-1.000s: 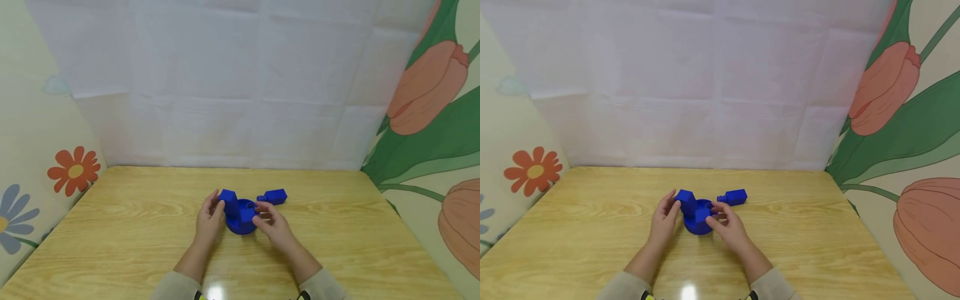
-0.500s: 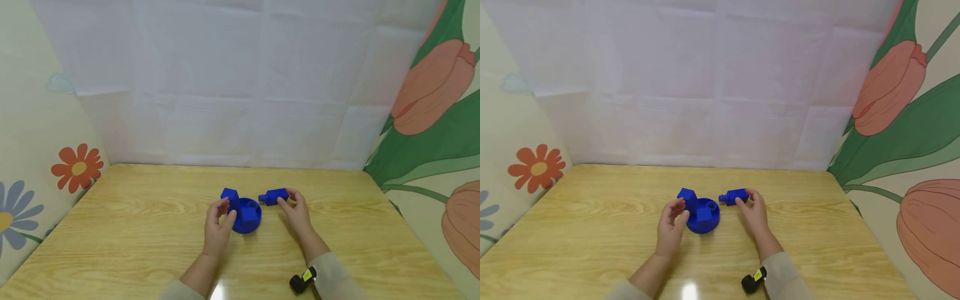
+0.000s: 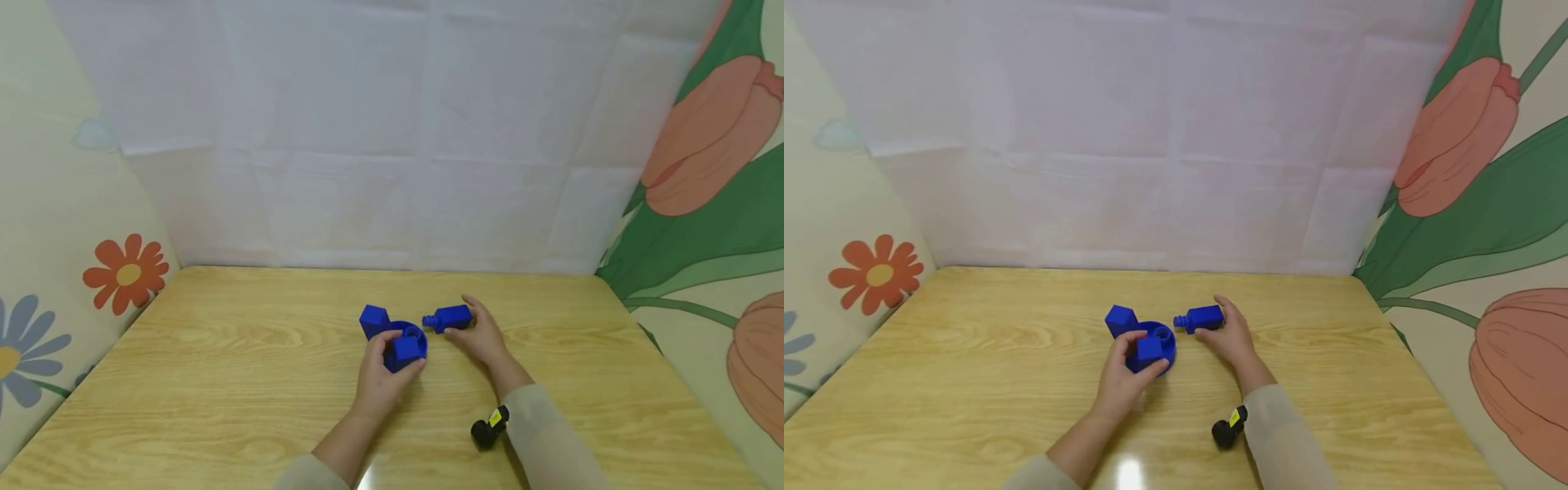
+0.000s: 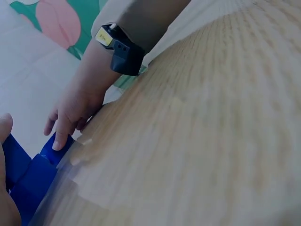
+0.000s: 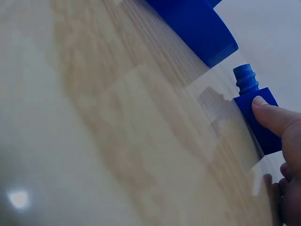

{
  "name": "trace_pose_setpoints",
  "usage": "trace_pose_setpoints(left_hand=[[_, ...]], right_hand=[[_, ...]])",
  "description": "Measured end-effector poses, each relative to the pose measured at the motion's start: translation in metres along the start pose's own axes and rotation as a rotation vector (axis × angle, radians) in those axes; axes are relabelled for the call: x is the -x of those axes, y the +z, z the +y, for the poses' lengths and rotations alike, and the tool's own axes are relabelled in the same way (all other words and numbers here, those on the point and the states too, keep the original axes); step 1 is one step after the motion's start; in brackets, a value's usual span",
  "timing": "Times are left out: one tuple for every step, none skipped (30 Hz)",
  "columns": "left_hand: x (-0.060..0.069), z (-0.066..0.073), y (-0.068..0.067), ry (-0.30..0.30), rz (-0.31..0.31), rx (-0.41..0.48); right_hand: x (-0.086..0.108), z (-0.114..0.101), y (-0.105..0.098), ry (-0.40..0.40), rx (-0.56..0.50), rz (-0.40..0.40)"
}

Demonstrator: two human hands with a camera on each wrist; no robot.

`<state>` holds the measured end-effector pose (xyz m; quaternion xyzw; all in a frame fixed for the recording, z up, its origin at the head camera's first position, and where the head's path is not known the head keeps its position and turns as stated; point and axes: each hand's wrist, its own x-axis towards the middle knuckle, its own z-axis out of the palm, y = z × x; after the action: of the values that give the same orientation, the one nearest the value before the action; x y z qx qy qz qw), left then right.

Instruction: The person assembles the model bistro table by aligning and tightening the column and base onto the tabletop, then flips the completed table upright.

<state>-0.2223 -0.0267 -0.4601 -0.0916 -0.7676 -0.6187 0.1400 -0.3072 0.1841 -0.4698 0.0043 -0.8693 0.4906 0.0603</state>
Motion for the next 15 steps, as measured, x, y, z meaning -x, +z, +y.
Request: trace_pose_setpoints(left_hand=[[0.0,0.0,0.0,0.001,0.002,-0.006],[-0.001,0.0,0.0,0.002,0.002,-0.013],[-0.001,0.0,0.0,0.002,-0.002,-0.016],[-0.002,0.0,-0.001,0.001,-0.007,-0.013],[-0.003,0.0,-0.002,0.001,-0.017,-0.014],[-0.004,-0.001,-0.003,-0.001,-0.028,-0.014],[-0.005,-0.001,-0.004,-0.007,-0.039,-0.017],[-0.005,-0.002,-0.006,-0.014,-0.052,-0.018],[-0.006,-0.003,-0.008,-0.019,-0.063,-0.017],[-0.007,-0.004,-0.009,-0.026,-0.073,-0.014],[-0.007,-0.004,-0.011,-0.036,-0.083,-0.013],[-0.008,-0.005,-0.012,-0.042,-0.091,-0.011],[-0.008,-0.005,-0.014,-0.049,-0.099,-0.008],[-0.009,-0.005,-0.015,-0.054,-0.107,-0.005],[-0.009,-0.004,-0.015,-0.058,-0.111,-0.007]], right_hand=[[-0.001,0.0,-0.001,-0.012,0.015,-0.006],[-0.002,0.0,-0.001,-0.021,0.026,-0.008],[-0.003,0.001,-0.002,-0.029,0.045,-0.008],[-0.003,0.001,-0.002,-0.033,0.064,-0.007],[-0.003,0.002,-0.003,-0.036,0.081,-0.007],[-0.004,0.002,-0.003,-0.039,0.092,-0.005],[-0.004,0.002,-0.004,-0.043,0.106,-0.004],[-0.003,0.002,-0.004,-0.036,0.107,-0.007],[-0.003,0.002,-0.004,-0.032,0.109,-0.01],[-0.002,0.002,-0.004,-0.023,0.106,-0.016],[-0.002,0.002,-0.005,-0.016,0.103,-0.022],[-0.001,0.002,-0.005,-0.009,0.101,-0.026],[0.0,0.002,-0.005,0.003,0.097,-0.032],[0.001,0.001,-0.004,0.018,0.089,-0.036],[0.002,0.001,-0.004,0.025,0.085,-0.035]])
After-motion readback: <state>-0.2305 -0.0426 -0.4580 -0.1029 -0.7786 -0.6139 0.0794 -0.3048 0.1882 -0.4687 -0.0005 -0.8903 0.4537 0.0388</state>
